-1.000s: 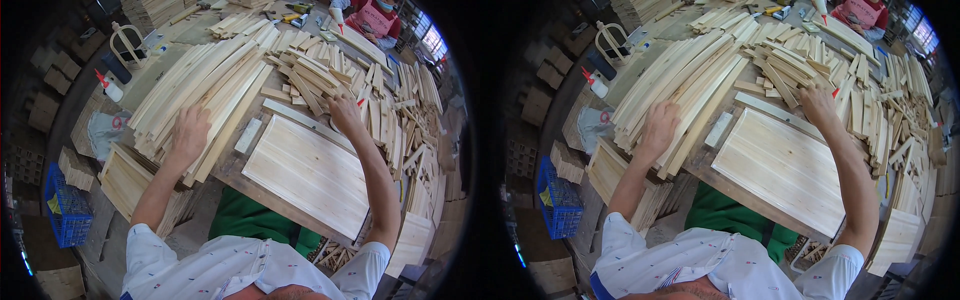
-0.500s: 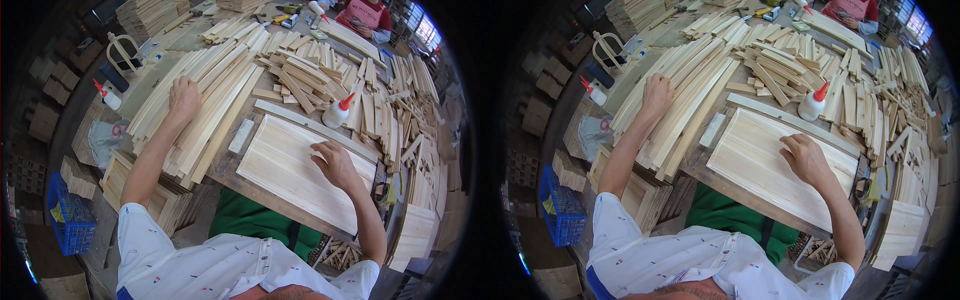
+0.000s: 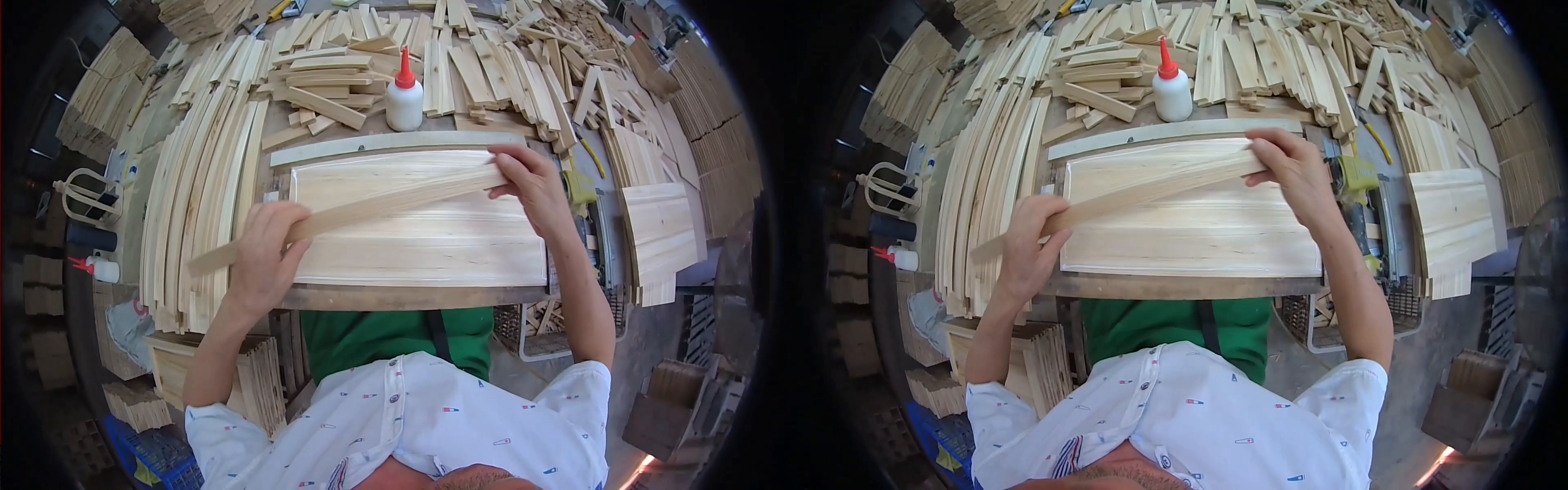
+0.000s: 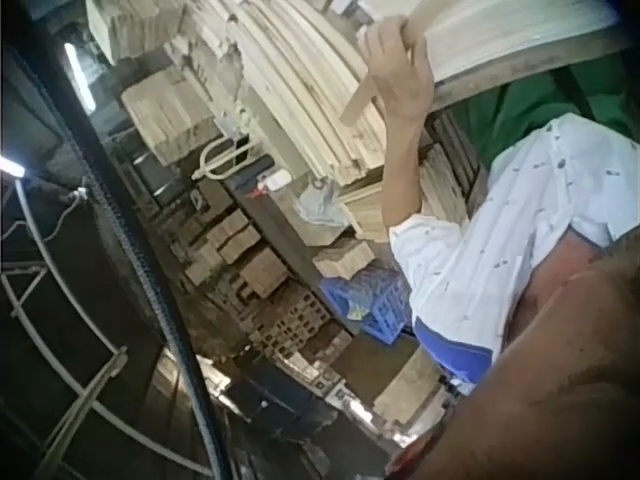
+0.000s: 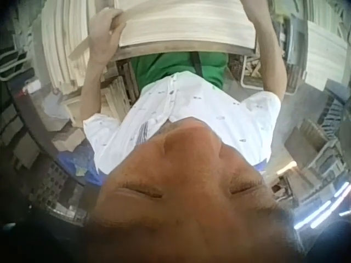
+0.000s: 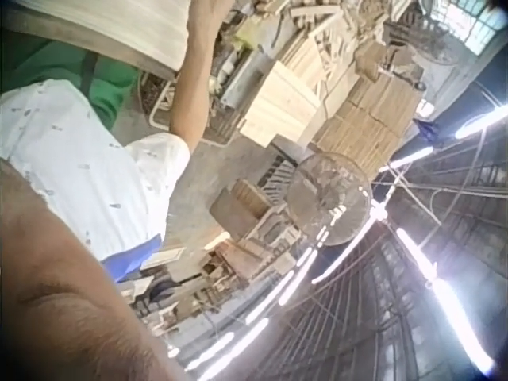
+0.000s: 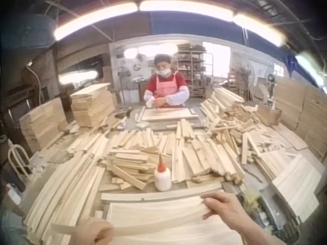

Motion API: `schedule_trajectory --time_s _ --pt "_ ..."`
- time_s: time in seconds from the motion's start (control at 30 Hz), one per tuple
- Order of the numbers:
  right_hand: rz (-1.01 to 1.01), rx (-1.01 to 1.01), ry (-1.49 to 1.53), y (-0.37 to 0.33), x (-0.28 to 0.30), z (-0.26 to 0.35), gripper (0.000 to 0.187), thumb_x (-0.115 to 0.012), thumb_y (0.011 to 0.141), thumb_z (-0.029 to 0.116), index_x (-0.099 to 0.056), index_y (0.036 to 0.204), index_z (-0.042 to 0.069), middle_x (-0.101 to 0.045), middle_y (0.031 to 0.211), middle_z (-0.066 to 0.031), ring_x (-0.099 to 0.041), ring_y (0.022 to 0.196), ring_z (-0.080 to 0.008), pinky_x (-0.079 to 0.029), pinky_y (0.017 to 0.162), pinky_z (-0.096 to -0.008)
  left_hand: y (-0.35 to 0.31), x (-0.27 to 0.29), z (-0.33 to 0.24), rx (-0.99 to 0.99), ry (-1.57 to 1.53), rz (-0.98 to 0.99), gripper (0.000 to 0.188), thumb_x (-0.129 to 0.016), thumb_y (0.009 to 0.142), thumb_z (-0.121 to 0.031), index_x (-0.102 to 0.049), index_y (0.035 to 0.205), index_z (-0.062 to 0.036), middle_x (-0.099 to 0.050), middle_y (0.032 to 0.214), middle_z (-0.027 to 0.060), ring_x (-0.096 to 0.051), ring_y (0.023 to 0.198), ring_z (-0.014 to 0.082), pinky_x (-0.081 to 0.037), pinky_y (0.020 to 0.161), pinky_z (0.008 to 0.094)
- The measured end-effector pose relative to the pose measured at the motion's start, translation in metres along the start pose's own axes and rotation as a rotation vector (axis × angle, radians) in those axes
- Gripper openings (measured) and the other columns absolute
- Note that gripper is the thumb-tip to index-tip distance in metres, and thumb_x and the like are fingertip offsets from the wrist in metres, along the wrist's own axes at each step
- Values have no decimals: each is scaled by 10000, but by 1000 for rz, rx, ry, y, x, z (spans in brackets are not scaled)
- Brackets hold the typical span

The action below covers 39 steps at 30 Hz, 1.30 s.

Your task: Assemble wooden trays using wood glue and a pneumatic nailer.

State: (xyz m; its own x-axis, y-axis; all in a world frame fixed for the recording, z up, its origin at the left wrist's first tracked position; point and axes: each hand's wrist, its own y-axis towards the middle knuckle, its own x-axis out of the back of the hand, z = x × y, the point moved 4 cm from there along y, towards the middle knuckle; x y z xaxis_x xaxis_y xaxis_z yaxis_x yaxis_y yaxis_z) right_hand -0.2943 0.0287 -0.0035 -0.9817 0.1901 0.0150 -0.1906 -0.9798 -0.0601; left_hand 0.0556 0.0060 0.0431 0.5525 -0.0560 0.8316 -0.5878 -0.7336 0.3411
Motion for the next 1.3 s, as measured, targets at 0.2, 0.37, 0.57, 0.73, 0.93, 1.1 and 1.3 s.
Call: schedule_trajectory --time_s 0.2,0.37,0.57,0.73,0.93,1.1,1.3 --pt "-216 -7 127 -14 49 -30 265 -596 953 177 -645 1107 -34 -650 1009 -93 -625 836 -129 -569 637 -252 43 -57 -18 -313 -27 -77 321 -678 722 -20 -650 1041 -23 -633 970 121 -599 934 296 -493 829 395" --pt "-378 -15 76 -54 117 -41 246 -575 966 142 -641 1108 -47 -677 941 -100 -646 736 -130 -540 604 -223 83 -113 -51 -479 -224 -149 169 -627 782 -90 -640 944 -42 -619 910 115 -589 913 295 -493 806 396" --pt "-596 245 -515 -65 124 -25 170 -582 956 117 -660 1031 -13 -657 839 -50 -598 789 -111 -486 730 -259 99 -137 -9 -325 -199 -95 190 -681 806 -83 -706 988 -32 -648 957 110 -580 932 285 -479 836 365" --pt "-546 177 -1001 -87 114 -20 254 -630 904 169 -613 1077 -16 -622 1003 -174 -620 926 -329 -490 809 -391 122 -151 16 -178 -150 2 240 -692 802 -104 -713 1030 -34 -650 1016 89 -558 992 272 -449 893 355" --pt "-498 66 -1170 -87 104 -27 565 -661 874 206 -420 1330 -24 -491 1196 -243 -564 1033 -403 -478 865 -447 135 -166 16 -112 -177 38 244 -703 781 -89 -722 1020 -40 -653 1017 80 -551 998 274 -452 909 365" --pt "-445 -176 -1172 -86 101 -30 687 -692 848 242 -351 1376 -36 -494 1191 -264 -543 1082 -431 -464 904 -472 142 -175 15 -115 -170 40 248 -705 782 -89 -724 1025 -44 -651 1038 77 -556 1018 268 -444 922 359" --pt "-444 -153 -1186 -82 105 -36 738 -696 843 257 -317 1385 -71 -513 1194 -282 -532 1106 -444 -454 923 -471 148 -178 12 -19 -177 117 265 -715 774 -89 -728 1035 -46 -651 1053 70 -555 1041 261 -433 947 349"
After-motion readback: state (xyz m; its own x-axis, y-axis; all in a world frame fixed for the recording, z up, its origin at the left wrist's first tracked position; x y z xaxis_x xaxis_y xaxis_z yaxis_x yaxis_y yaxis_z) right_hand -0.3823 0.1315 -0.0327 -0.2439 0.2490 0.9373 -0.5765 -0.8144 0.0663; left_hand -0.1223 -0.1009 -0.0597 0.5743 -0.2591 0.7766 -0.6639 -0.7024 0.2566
